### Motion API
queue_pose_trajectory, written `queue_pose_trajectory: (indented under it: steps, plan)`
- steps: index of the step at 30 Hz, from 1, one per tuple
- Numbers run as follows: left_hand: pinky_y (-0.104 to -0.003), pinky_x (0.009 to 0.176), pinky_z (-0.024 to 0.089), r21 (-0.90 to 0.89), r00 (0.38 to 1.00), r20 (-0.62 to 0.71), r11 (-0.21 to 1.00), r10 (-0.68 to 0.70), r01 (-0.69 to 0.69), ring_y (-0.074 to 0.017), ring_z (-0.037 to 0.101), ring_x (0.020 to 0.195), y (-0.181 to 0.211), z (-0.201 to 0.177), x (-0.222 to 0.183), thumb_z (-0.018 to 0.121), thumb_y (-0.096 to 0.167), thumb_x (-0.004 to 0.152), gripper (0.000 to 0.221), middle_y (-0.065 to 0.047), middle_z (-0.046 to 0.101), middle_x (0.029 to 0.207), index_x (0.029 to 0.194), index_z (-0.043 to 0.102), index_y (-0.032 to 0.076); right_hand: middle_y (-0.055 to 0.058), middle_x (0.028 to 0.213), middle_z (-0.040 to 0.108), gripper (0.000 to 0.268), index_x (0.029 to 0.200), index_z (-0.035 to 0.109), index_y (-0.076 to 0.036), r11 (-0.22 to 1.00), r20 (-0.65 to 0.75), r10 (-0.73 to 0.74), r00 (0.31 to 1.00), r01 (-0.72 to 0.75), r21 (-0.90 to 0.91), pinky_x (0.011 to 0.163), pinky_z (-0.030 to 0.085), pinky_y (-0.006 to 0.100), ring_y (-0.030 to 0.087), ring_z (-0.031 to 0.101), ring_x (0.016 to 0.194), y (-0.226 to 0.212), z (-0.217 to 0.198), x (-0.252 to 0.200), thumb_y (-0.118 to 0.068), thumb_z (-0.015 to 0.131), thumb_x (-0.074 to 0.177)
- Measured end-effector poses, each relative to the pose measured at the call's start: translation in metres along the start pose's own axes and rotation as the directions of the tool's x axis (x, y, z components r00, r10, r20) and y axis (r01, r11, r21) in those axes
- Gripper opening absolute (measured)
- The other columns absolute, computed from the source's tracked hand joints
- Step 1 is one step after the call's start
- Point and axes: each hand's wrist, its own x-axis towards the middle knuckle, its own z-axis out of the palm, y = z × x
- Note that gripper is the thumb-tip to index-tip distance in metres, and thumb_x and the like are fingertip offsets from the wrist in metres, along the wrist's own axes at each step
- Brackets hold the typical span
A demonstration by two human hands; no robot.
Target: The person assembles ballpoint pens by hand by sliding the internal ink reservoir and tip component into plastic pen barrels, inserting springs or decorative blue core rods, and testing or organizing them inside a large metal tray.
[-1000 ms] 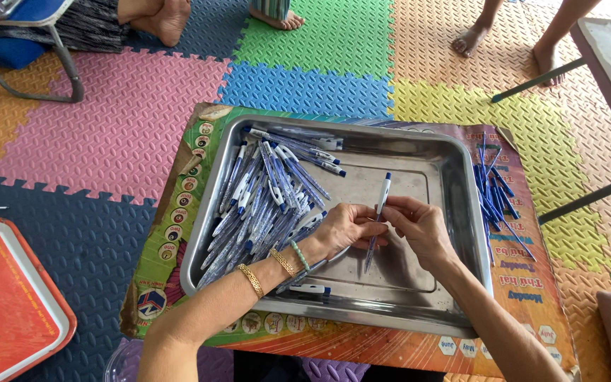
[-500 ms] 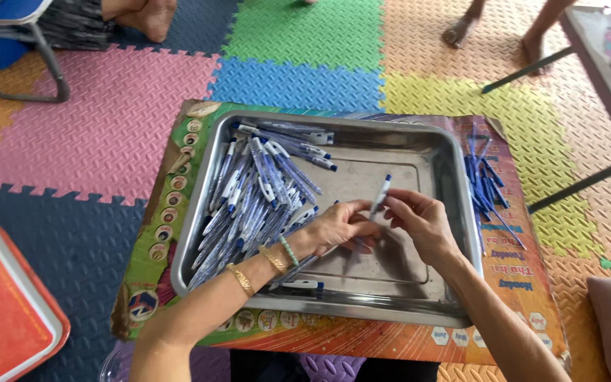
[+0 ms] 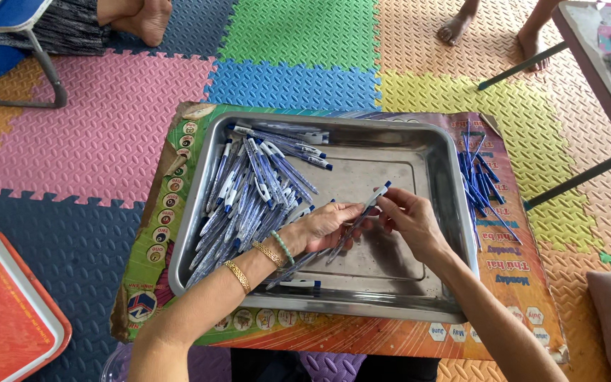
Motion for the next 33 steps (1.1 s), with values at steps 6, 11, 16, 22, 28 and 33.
queue_pose_trajectory:
  steps: [6,11,16,22,28,33]
  plan:
    - [-0.034,0.057,0.067,-0.057,0.999,-0.008,0.998,-0.031,0.031,-0.0174,0.082,0.072,-0.004,-0.002,0.004,0.077,0.036,0.108,0.019,-0.007,0.087,0.099,0.106,0.083,0.019,0.018,0.097,0.076,0.040,0.137,0.072,0.007,1.000,0.020,-0.011,1.000,0.011,0.016,0.053,0.057,0.027,0.017,0.070,0.066,-0.017,0.012,-0.013,-0.009,0.079,0.101]
    - [-0.035,0.059,0.067,-0.065,0.999,-0.046,0.998,0.000,-0.003,-0.0189,0.082,0.072,-0.009,-0.001,0.005,0.082,0.036,0.105,0.018,-0.008,0.086,0.097,0.103,0.083,0.018,0.018,0.103,0.075,0.047,0.142,0.068,0.007,0.999,0.012,-0.029,1.000,0.029,0.015,0.057,0.058,0.031,0.019,0.070,0.070,-0.018,0.019,-0.017,-0.001,0.078,0.097]
    - [-0.036,0.062,0.068,-0.107,0.997,-0.068,0.994,0.028,-0.035,-0.0203,0.082,0.074,-0.010,-0.001,0.008,0.084,0.033,0.104,0.017,-0.010,0.086,0.097,0.102,0.084,0.016,0.020,0.108,0.076,0.048,0.144,0.068,0.007,0.998,0.024,-0.026,0.999,0.025,0.060,0.062,0.062,0.034,0.021,0.072,0.073,-0.022,0.020,-0.019,0.001,0.076,0.097]
    - [-0.035,0.061,0.068,-0.136,0.995,-0.093,0.990,0.024,-0.037,-0.0201,0.081,0.072,-0.015,-0.002,0.010,0.087,0.033,0.101,0.018,-0.009,0.086,0.094,0.100,0.085,0.015,0.020,0.110,0.077,0.044,0.141,0.070,0.007,0.999,0.008,-0.028,1.000,0.028,0.031,0.068,0.066,0.035,0.022,0.076,0.077,-0.016,0.019,-0.017,-0.002,0.078,0.098]
    - [-0.035,0.063,0.069,-0.133,0.992,-0.120,0.990,0.032,-0.048,-0.0192,0.081,0.074,-0.022,-0.001,0.011,0.089,0.032,0.100,0.017,-0.007,0.085,0.095,0.102,0.086,0.016,0.020,0.110,0.078,0.045,0.141,0.071,0.007,1.000,0.006,-0.022,1.000,0.022,-0.002,0.071,0.068,0.037,0.024,0.078,0.080,-0.009,0.017,-0.015,-0.002,0.078,0.098]
    - [-0.033,0.070,0.071,-0.078,0.982,-0.161,0.991,0.094,-0.108,-0.0177,0.082,0.079,-0.032,0.000,0.018,0.093,0.035,0.097,0.024,-0.006,0.085,0.093,0.107,0.084,0.015,0.019,0.106,0.076,0.044,0.140,0.071,0.009,1.000,-0.008,-0.013,1.000,0.013,-0.025,0.071,0.067,0.037,0.023,0.076,0.079,-0.018,0.025,-0.020,0.003,0.072,0.096]
